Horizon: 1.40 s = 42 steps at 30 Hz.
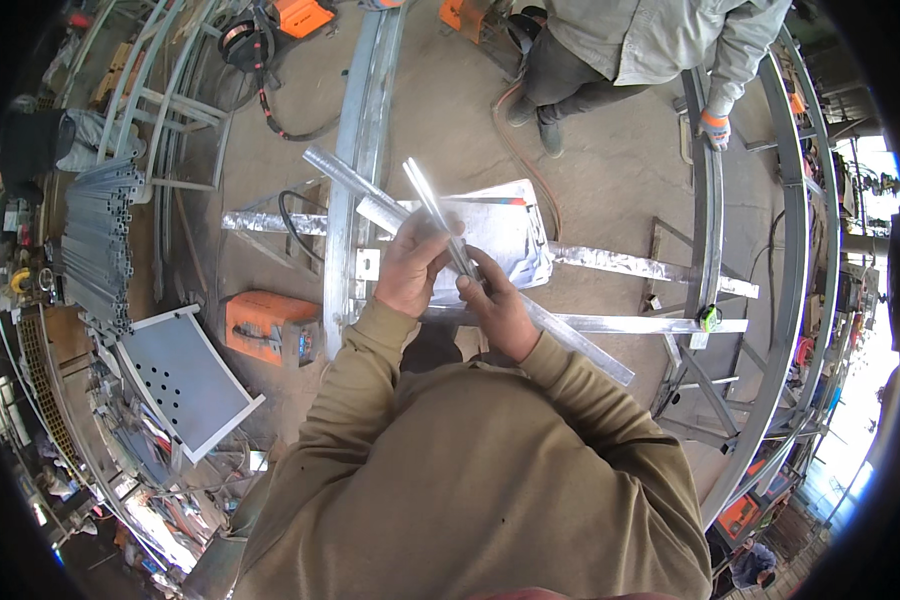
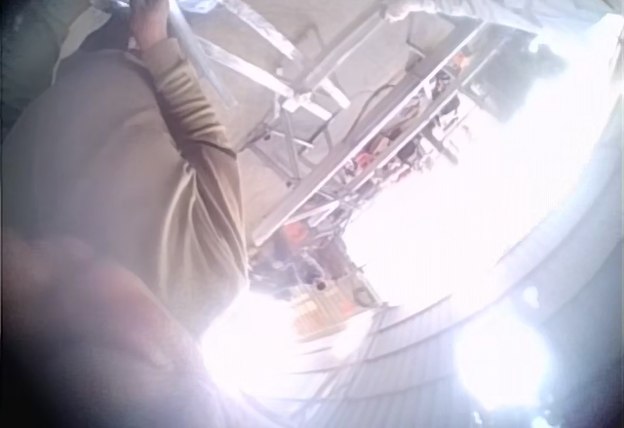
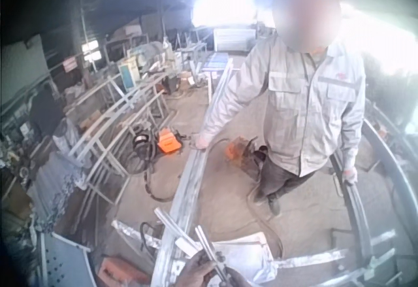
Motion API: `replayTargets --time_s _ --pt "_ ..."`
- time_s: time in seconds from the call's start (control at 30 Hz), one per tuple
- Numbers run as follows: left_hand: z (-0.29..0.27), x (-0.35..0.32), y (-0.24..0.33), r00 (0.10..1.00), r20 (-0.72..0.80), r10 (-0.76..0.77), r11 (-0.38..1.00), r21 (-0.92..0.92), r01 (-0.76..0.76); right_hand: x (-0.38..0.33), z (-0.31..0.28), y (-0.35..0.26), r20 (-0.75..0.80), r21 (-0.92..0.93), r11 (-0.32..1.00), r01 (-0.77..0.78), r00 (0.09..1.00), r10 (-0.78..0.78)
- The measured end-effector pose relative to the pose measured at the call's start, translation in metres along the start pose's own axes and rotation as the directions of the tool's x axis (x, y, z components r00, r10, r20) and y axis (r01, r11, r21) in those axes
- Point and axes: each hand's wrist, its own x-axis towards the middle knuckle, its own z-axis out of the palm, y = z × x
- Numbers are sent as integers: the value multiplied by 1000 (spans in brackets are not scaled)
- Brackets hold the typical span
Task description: The person walks through a workshop, kneels to pick up several metal bars from the floor, inspects them, and carries them to a workbench. They place the bars on the bench and continue handling them.
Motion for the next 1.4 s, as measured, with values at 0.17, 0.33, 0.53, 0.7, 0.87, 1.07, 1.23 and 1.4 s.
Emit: replayTargets --time_s 0.17,0.33,0.53,0.7,0.87,1.07,1.23,1.4 --pt "20 6 -2 999 44 -3 1000 22 3 -8 -16 -14 -49 -14 1000 6 999 -6" --pt "44 8 0 999 41 18 999 44 -20 -13 -31 -26 -83 -36 996 78 993 -81" --pt "72 5 13 996 76 47 990 132 -56 -23 -47 -44 -59 -1 999 36 998 -36" --pt "84 4 32 986 93 135 963 221 -153 -36 -59 -59 -24 130 992 -1 1000 4" --pt "83 15 42 985 73 158 926 336 -174 -43 -63 -68 5 178 984 -19 1000 19" --pt "77 16 36 985 7 175 932 323 -167 -45 -72 -79 48 155 986 -58 998 51" --pt "76 16 34 986 -87 145 969 211 -124 -47 -85 -83 95 113 994 -2 995 -9" --pt "72 22 30 975 -197 98 993 89 -82 -37 -100 -76 52 -112 979 173 984 -168"
